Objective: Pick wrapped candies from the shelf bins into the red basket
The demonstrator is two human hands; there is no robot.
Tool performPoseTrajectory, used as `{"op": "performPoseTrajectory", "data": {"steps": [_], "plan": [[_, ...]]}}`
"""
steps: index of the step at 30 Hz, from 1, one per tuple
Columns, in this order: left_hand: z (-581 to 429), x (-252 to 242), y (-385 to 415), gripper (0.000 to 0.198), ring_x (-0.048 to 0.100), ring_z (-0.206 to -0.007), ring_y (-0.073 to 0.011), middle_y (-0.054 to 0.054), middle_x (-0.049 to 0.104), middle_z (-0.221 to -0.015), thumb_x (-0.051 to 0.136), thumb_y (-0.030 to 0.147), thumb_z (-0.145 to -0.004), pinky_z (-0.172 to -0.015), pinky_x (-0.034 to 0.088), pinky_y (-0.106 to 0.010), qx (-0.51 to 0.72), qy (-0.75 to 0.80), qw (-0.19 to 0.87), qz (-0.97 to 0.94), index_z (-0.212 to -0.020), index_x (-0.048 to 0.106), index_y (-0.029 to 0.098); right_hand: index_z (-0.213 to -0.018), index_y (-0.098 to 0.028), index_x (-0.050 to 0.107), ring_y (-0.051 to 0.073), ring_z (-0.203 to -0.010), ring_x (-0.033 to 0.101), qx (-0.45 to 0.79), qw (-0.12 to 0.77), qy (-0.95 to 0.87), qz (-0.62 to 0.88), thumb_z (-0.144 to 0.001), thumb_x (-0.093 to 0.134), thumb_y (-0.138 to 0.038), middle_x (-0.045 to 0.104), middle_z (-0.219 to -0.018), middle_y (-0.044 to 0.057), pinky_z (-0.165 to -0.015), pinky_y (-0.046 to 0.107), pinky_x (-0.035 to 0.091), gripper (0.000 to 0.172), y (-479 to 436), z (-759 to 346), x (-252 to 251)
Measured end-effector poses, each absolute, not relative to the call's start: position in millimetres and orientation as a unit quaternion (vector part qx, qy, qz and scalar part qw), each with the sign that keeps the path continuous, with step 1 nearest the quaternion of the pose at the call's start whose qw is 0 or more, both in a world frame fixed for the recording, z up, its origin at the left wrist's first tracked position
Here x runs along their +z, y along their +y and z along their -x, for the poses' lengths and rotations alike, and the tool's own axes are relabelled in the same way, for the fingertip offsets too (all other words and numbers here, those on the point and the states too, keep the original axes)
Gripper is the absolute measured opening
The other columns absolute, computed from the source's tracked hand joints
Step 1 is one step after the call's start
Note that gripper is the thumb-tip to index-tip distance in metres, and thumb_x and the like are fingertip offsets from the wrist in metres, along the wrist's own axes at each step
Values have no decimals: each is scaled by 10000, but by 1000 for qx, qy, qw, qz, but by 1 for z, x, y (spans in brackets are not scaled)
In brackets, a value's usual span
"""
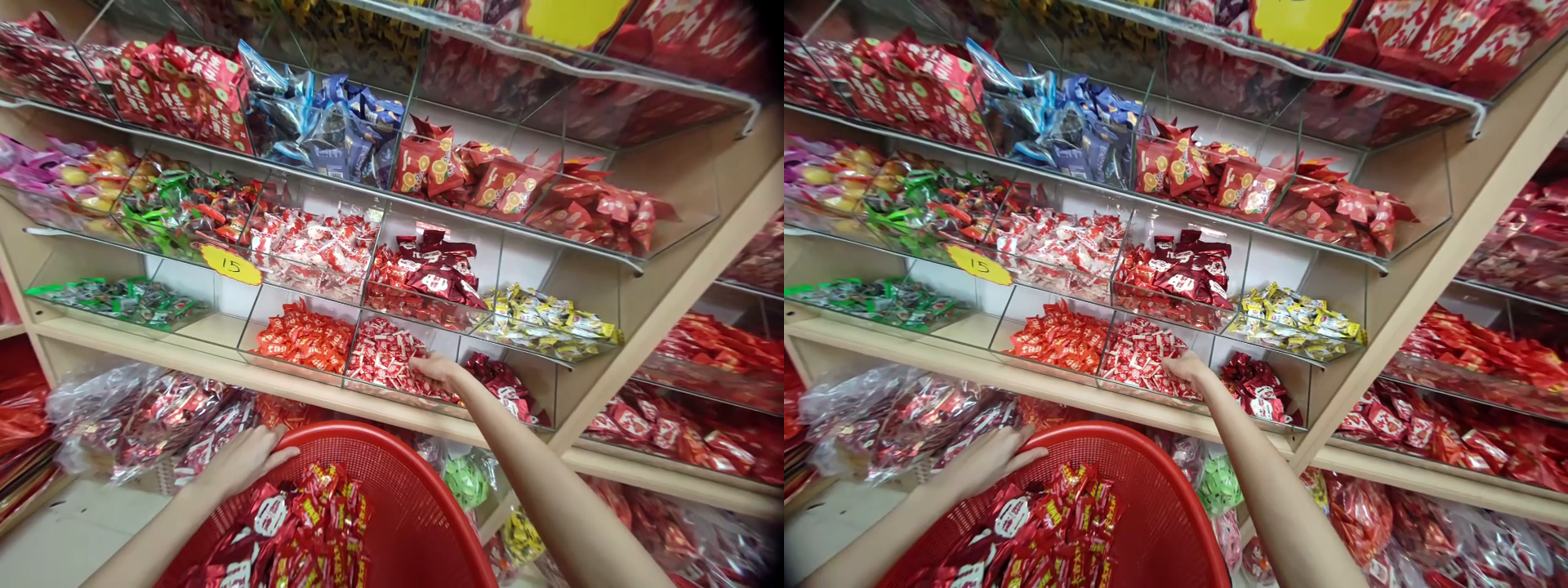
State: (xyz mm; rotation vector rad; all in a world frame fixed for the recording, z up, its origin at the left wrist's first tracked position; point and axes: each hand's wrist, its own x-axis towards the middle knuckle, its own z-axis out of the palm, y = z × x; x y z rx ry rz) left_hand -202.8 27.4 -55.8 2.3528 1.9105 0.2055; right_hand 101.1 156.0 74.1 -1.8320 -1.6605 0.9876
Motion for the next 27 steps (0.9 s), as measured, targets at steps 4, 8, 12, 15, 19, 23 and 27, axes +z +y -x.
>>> {"op": "performPoseTrajectory", "data": {"steps": [4,8,12,15,19,23,27], "plan": [[203,-58,27,610,588,-792,-325,-121,589,-775,116,627,-801,-664,420,-402,69,626,51,-775,-892,493,156,-612,-171,440,52,-369,356,438,250,-562,655,-755,499,-267,477,-489,-34,-347,168,248,182,156,-95,71],[202,-57,27,624,584,-796,-319,-126,588,-791,108,628,-799,-676,418,-401,67,629,52,-773,-902,501,154,-617,-182,433,69,-393,404,432,254,-563,657,-755,515,-295,451,-472,-46,-368,176,295,196,156,-84,65],[201,-53,26,636,584,-809,-330,-128,588,-791,107,632,-798,-672,415,-403,60,633,51,-770,-935,496,148,-567,-181,445,86,-383,393,401,234,-575,673,-684,622,-356,428,-409,-43,-353,198,275,275,156,-76,63],[201,-52,26,624,589,-782,-335,-114,586,-755,100,633,-798,-644,410,-394,62,630,49,-773,-906,494,161,-508,-177,449,84,-374,371,371,224,-592,679,-628,691,-367,413,-361,-40,-348,206,253,330,156,-72,61],[203,-54,25,603,590,-772,-338,-109,587,-734,100,631,-800,-635,405,-385,62,627,38,-776,-872,487,175,-468,-168,446,66,-365,355,360,250,-596,673,-613,723,-294,407,-335,-49,-343,193,238,337,154,-69,61],[205,-58,25,609,590,-753,-333,-106,590,-738,80,631,-797,-606,396,-371,69,627,30,-775,-858,486,182,-487,-155,462,54,-361,359,399,246,-567,677,-644,700,-240,424,-352,-54,-335,171,235,297,153,-74,64],[206,-59,25,596,589,-749,-333,-107,583,-738,109,632,-801,-616,396,-373,64,631,26,-773,-851,488,175,-553,-143,493,46,-372,369,457,246,-542,661,-693,650,-223,455,-401,-54,-336,155,230,225,156,-89,64]]}}
